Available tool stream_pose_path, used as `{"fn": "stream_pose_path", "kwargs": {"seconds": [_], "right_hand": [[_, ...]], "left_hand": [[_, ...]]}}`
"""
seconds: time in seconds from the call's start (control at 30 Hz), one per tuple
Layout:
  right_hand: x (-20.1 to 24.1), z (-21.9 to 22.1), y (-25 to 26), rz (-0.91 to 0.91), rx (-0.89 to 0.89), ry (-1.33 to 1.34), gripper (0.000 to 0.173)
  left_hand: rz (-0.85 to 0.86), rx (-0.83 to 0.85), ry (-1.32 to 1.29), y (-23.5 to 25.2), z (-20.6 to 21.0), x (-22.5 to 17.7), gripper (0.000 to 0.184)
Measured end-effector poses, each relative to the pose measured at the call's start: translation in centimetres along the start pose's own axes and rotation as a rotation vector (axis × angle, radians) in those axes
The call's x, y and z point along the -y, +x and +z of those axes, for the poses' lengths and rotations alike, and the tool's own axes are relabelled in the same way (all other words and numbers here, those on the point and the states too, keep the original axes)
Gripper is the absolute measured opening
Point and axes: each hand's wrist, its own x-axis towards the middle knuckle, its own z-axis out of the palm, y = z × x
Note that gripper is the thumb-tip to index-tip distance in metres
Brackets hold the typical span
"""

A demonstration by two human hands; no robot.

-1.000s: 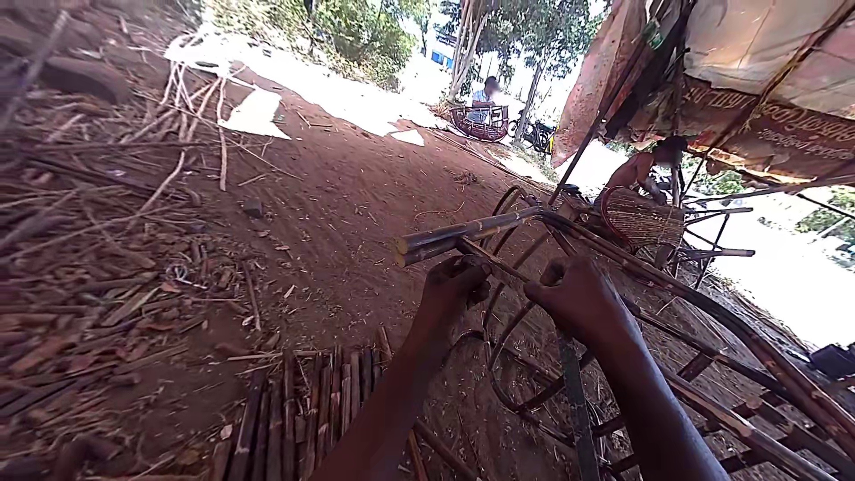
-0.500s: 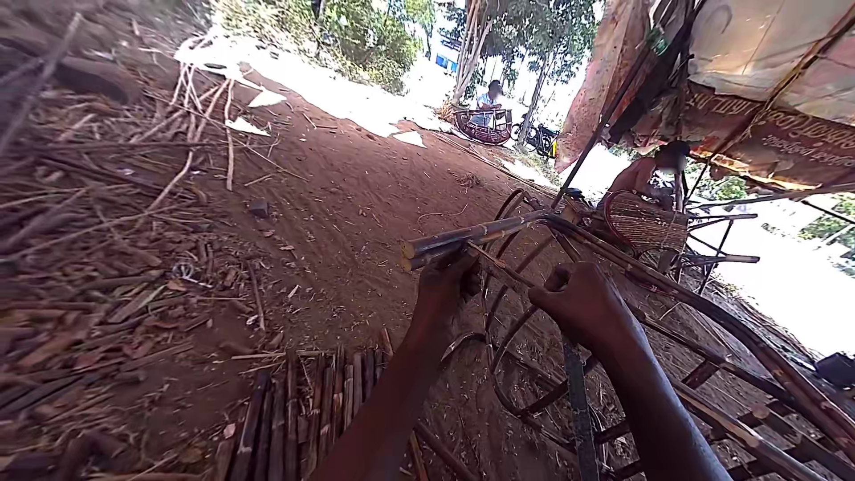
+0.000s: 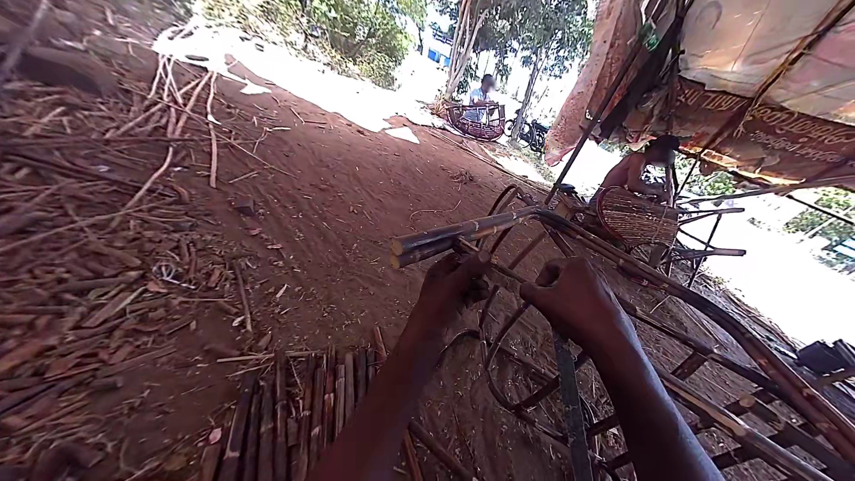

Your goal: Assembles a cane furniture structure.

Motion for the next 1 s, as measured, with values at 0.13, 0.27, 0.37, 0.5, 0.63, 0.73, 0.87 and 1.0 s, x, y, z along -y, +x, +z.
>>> {"fn": "stream_pose_path", "kwargs": {"seconds": [0.13, 0.27, 0.37, 0.5, 0.63, 0.73, 0.87, 1.0], "right_hand": [[-0.1, -0.2, 0.2, 0.002, 0.004, -0.003, 0.029], [0.0, 0.1, 0.3, -0.002, 0.019, 0.007, 0.028], [-0.1, -0.1, 0.0, -0.033, 0.019, -0.005, 0.025], [-1.5, -0.8, -0.7, -0.102, -0.073, 0.166, 0.022], [-1.7, -0.7, 0.5, -0.289, -0.179, 0.397, 0.02], [-1.3, 0.4, 3.0, -0.356, 0.014, 0.576, 0.019], [-1.1, 1.1, 4.0, -0.324, 0.101, 0.593, 0.012], [-1.3, 1.1, 3.9, -0.335, 0.124, 0.597, 0.01]], "left_hand": [[0.074, 0.096, 0.044, -0.1, -0.5, 0.4, 0.038], [0.073, -0.004, 0.044, 0.1, 0.1, 0.4, 0.033], [0.068, -0.024, 0.093, 0.2, 0.4, 0.2, 0.033], [0.08, -0.029, 0.139, 0.0, 1.0, -0.2, 0.034], [0.074, -0.011, 0.212, 0.5, 0.9, -0.3, 0.035], [0.06, -0.012, 0.223, 0.4, 1.4, -0.6, 0.034], [0.065, 0.011, 0.197, 0.3, 1.2, -0.7, 0.037], [-0.001, 0.036, 0.152, 0.5, 0.6, -1.1, 0.042]]}}
